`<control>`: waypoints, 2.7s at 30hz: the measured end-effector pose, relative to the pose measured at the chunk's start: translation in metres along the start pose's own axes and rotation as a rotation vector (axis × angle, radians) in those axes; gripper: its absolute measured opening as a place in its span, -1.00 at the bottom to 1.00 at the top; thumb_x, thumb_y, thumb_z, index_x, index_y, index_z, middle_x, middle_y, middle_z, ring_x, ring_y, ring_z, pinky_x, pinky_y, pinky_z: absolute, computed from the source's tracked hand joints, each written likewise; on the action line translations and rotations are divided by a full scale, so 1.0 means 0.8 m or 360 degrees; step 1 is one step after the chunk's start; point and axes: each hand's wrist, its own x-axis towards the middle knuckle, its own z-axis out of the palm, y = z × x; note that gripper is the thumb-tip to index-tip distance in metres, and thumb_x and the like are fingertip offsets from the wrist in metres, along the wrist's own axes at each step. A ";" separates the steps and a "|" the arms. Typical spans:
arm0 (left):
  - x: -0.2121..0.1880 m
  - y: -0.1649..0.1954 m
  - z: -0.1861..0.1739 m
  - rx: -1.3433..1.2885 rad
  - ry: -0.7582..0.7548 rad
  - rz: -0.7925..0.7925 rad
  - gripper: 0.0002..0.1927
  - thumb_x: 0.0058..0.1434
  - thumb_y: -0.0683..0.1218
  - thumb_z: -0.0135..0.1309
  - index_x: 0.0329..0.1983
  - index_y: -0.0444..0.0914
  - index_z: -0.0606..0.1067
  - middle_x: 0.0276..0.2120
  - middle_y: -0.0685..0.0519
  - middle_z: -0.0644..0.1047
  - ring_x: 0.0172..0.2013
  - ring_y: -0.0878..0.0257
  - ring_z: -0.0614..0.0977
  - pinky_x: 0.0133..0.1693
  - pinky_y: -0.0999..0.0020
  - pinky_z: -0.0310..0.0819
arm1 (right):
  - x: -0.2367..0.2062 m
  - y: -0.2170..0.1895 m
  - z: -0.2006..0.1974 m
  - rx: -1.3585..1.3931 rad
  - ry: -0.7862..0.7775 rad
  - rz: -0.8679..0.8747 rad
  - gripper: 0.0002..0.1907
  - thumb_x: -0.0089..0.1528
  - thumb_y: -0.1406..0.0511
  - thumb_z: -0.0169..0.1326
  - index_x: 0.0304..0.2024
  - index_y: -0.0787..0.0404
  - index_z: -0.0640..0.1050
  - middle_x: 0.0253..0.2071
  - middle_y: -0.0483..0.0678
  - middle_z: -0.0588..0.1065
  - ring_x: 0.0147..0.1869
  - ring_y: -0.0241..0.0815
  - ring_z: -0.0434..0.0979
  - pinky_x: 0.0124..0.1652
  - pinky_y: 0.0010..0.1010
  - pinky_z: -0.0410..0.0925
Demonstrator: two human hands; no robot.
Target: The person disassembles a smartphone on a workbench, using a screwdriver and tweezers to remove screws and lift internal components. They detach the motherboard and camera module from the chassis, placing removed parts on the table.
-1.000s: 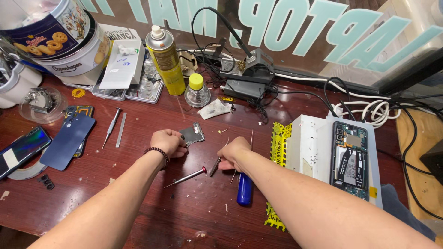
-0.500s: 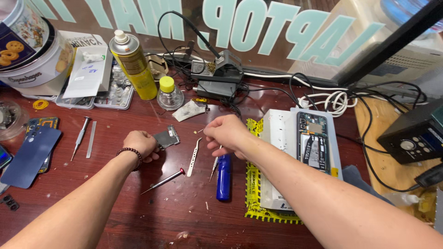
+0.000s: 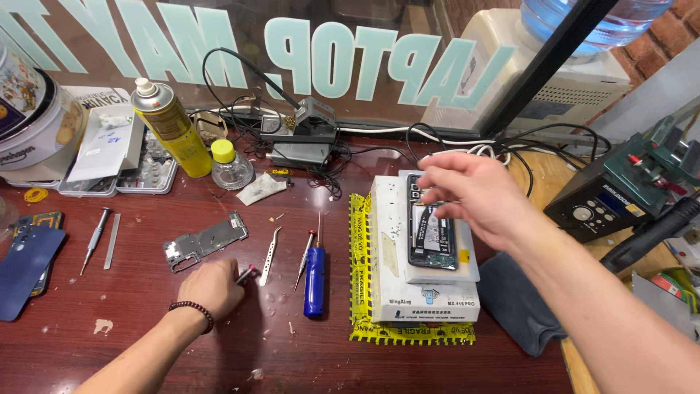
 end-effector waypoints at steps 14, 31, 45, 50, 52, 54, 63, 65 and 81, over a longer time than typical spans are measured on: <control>-0.037 0.315 -0.080 -0.2318 -0.0661 0.0723 -0.88 0.21 -0.24 0.25 -0.23 -0.36 0.57 -0.37 0.03 0.61 -0.42 0.29 0.63 -0.37 0.40 0.55 | -0.022 0.050 -0.026 0.0471 -0.0238 -0.0324 -0.80 0.36 0.27 0.15 -0.14 0.31 0.54 -0.32 -0.10 0.49 -0.36 -0.34 0.48 -0.34 -0.49 0.41; -0.084 0.301 -0.025 -0.1030 0.0187 0.0354 -0.61 -0.01 -0.07 0.37 -0.11 -0.21 0.56 -0.40 -0.09 0.62 -0.35 0.11 0.68 -0.25 0.21 0.58 | -0.072 0.067 -0.041 -0.0820 0.0343 -0.0818 -0.68 0.18 0.36 0.14 0.00 0.23 0.46 -0.31 -0.04 0.66 -0.30 -0.25 0.73 -0.26 -0.41 0.55; -0.077 0.325 -0.008 -0.0713 0.0655 0.1078 -0.63 -0.09 -0.01 0.40 -0.20 -0.21 0.69 0.06 -0.16 0.51 0.13 -0.04 0.48 0.15 0.11 0.38 | -0.075 0.070 -0.032 -0.0803 0.0446 -0.0679 -0.70 0.20 0.34 0.13 -0.01 0.21 0.46 -0.33 -0.05 0.64 -0.32 -0.24 0.73 -0.29 -0.40 0.54; -0.076 0.324 -0.004 -0.0835 0.0591 0.0986 -0.62 -0.11 -0.03 0.41 -0.20 -0.23 0.68 0.09 -0.11 0.50 0.14 0.00 0.49 0.13 0.16 0.39 | -0.078 0.072 -0.033 -0.0755 0.0427 -0.0678 -0.69 0.21 0.35 0.12 0.00 0.23 0.44 -0.32 -0.06 0.63 -0.33 -0.26 0.73 -0.31 -0.43 0.56; -0.077 0.324 -0.004 -0.0861 0.0614 0.1000 -0.62 -0.12 -0.04 0.41 -0.20 -0.24 0.68 0.07 -0.09 0.51 0.15 0.00 0.49 0.14 0.16 0.40 | -0.078 0.072 -0.033 -0.0693 0.0437 -0.0608 -0.69 0.20 0.35 0.12 0.00 0.22 0.45 -0.33 -0.06 0.63 -0.34 -0.25 0.72 -0.31 -0.42 0.55; -0.077 0.324 -0.006 -0.0829 0.0604 0.0983 -0.60 -0.13 -0.04 0.43 -0.20 -0.24 0.67 0.08 -0.09 0.49 0.14 -0.01 0.49 0.13 0.14 0.40 | -0.077 0.071 -0.033 -0.0718 0.0437 -0.0624 -0.68 0.20 0.35 0.13 0.01 0.23 0.45 -0.34 -0.06 0.63 -0.33 -0.26 0.73 -0.31 -0.43 0.55; -0.081 0.324 -0.010 -0.0803 0.0585 0.0965 -0.61 -0.12 -0.02 0.42 -0.19 -0.22 0.67 0.08 -0.07 0.49 0.11 0.00 0.52 0.09 0.14 0.43 | -0.076 0.068 -0.033 -0.0731 0.0416 -0.0602 -0.68 0.21 0.34 0.12 0.02 0.22 0.46 -0.33 -0.07 0.63 -0.33 -0.26 0.73 -0.30 -0.44 0.55; -0.081 0.324 -0.010 -0.0802 0.0575 0.0958 -0.60 -0.11 -0.02 0.42 -0.18 -0.22 0.67 0.08 -0.07 0.49 0.10 0.00 0.52 0.08 0.15 0.44 | -0.076 0.067 -0.033 -0.0714 0.0402 -0.0593 -0.68 0.21 0.34 0.11 0.02 0.22 0.46 -0.33 -0.07 0.63 -0.33 -0.26 0.73 -0.30 -0.44 0.56; -0.088 0.336 -0.029 -0.0512 0.0675 0.1012 -0.69 -0.07 -0.04 0.37 -0.23 -0.21 0.68 -0.17 -0.10 0.56 -0.01 -0.04 0.54 0.00 0.07 0.43 | -0.072 0.055 -0.031 -0.1571 0.0324 -0.1072 -0.78 0.28 0.18 0.20 -0.22 0.20 0.53 -0.41 0.09 0.60 -0.27 0.05 0.68 -0.29 -0.21 0.49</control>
